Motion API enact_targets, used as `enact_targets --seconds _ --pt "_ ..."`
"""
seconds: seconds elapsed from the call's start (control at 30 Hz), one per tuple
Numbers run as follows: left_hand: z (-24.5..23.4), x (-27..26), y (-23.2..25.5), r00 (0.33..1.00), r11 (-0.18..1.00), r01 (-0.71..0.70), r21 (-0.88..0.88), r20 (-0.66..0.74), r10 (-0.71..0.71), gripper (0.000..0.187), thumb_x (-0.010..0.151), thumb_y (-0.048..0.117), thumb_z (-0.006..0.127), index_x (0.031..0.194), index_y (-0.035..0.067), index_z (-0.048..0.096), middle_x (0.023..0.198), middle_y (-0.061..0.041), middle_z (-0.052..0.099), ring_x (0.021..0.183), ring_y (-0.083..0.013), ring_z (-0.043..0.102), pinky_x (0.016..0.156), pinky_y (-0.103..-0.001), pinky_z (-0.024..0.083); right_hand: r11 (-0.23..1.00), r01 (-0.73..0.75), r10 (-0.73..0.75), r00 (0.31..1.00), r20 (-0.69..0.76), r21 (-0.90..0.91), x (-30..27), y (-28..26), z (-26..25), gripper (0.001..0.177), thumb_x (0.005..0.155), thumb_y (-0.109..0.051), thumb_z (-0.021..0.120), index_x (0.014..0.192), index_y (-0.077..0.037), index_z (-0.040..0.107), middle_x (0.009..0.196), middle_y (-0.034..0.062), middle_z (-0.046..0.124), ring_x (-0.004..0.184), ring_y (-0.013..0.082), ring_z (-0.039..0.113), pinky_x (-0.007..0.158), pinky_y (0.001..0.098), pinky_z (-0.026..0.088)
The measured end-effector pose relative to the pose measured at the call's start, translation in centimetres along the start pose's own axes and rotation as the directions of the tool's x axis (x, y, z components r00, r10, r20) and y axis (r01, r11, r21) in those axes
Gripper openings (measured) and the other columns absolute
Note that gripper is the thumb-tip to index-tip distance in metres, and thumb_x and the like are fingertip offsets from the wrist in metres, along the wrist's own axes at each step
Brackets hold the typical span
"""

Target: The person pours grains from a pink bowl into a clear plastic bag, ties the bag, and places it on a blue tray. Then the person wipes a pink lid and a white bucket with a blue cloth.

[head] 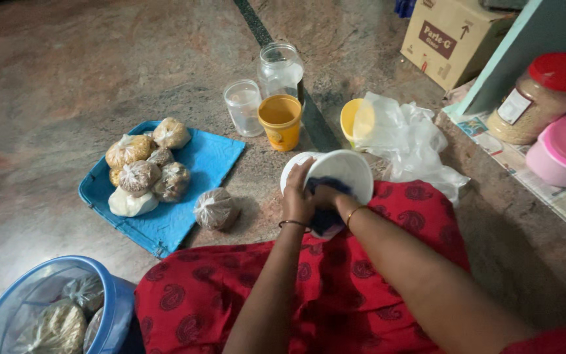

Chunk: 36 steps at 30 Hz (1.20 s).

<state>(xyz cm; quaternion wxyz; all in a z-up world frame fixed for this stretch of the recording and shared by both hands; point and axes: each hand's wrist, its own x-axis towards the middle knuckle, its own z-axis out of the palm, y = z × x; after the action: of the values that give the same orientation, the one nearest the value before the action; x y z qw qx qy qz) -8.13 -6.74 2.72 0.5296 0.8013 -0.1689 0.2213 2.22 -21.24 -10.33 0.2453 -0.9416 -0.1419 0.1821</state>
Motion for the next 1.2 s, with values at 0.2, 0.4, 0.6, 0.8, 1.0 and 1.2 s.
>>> enact_targets --seconds 0.2,0.4,0.6,0.8,1.0,1.2 --pt "-2.9 -1.3 -2.3 0.965 0.997 0.021 0.075 -0.262 -0.001 0.076 0.074 -0.019 0.043 0.137 0.017 0.064 0.142 -0.018 0.062 0.141 -0.0371 0.053 0.116 -0.045 0.043 0.679 0.038 -0.216 0.965 0.15 0.733 -1.4 -3.5 1.4 0.049 0.08 -0.031 0.067 0.12 -0.002 0.067 0.118 0.0201 0.072 0.1 0.0342 0.073 0.085 0.0507 0.054" --pt "-12.4 2.5 -9.6 0.911 0.999 0.013 0.051 -0.411 0.009 0.068 0.077 -0.019 0.043 0.139 0.004 0.06 0.137 -0.02 0.065 0.133 -0.0345 0.061 0.114 -0.041 0.045 0.849 0.231 -0.027 0.917 0.398 -0.474 -3.9 -2.9 -5.2 0.033 0.081 -0.03 0.059 0.098 -0.012 0.08 0.106 0.0157 0.076 0.095 0.0325 0.073 0.085 0.0497 0.055" --pt "-14.8 3.9 -12.6 0.814 0.965 0.089 -0.247 -0.54 -0.213 0.069 0.074 -0.017 0.041 0.138 0.002 0.058 0.134 -0.017 0.067 0.127 -0.0271 0.063 0.111 -0.036 0.046 0.984 0.12 -0.097 0.98 -0.176 0.128 -6.8 3.6 -18.1 0.032 0.076 -0.026 0.075 0.103 -0.009 0.079 0.097 0.0157 0.079 0.088 0.0291 0.076 0.08 0.0421 0.059" --pt "-13.3 4.2 -11.5 0.852 0.947 0.109 -0.301 -0.463 -0.246 0.074 0.07 -0.017 0.038 0.139 0.001 0.059 0.131 -0.018 0.068 0.127 -0.0267 0.063 0.111 -0.036 0.045 0.993 -0.037 0.073 0.941 -0.33 0.114 -8.2 2.3 -18.7 0.036 0.082 -0.024 0.082 0.109 -0.002 0.076 0.097 0.016 0.08 0.088 0.0245 0.073 0.08 0.0401 0.057" --pt "-12.5 4.0 -11.5 0.864 0.953 0.14 -0.27 -0.436 -0.251 0.073 0.072 -0.018 0.038 0.138 0.003 0.06 0.133 -0.017 0.068 0.129 -0.027 0.064 0.112 -0.035 0.046 0.954 -0.082 0.201 0.889 -0.412 0.288 -10.0 0.1 -19.9 0.044 0.084 -0.011 0.082 0.123 -0.003 0.063 0.097 0.0069 0.072 0.084 0.0118 0.066 0.068 0.0266 0.052" --pt "-11.9 3.4 -11.2 0.899 0.954 0.075 -0.289 -0.394 -0.19 0.073 0.073 -0.019 0.04 0.141 0.002 0.057 0.139 -0.018 0.064 0.134 -0.0284 0.059 0.116 -0.037 0.042 0.883 -0.062 0.184 0.958 -0.221 0.465 -11.5 -3.9 -20.3 0.023 0.094 -0.011 0.072 0.112 0.002 0.074 0.096 0.0073 0.074 0.079 0.0122 0.062 0.062 0.0285 0.048"
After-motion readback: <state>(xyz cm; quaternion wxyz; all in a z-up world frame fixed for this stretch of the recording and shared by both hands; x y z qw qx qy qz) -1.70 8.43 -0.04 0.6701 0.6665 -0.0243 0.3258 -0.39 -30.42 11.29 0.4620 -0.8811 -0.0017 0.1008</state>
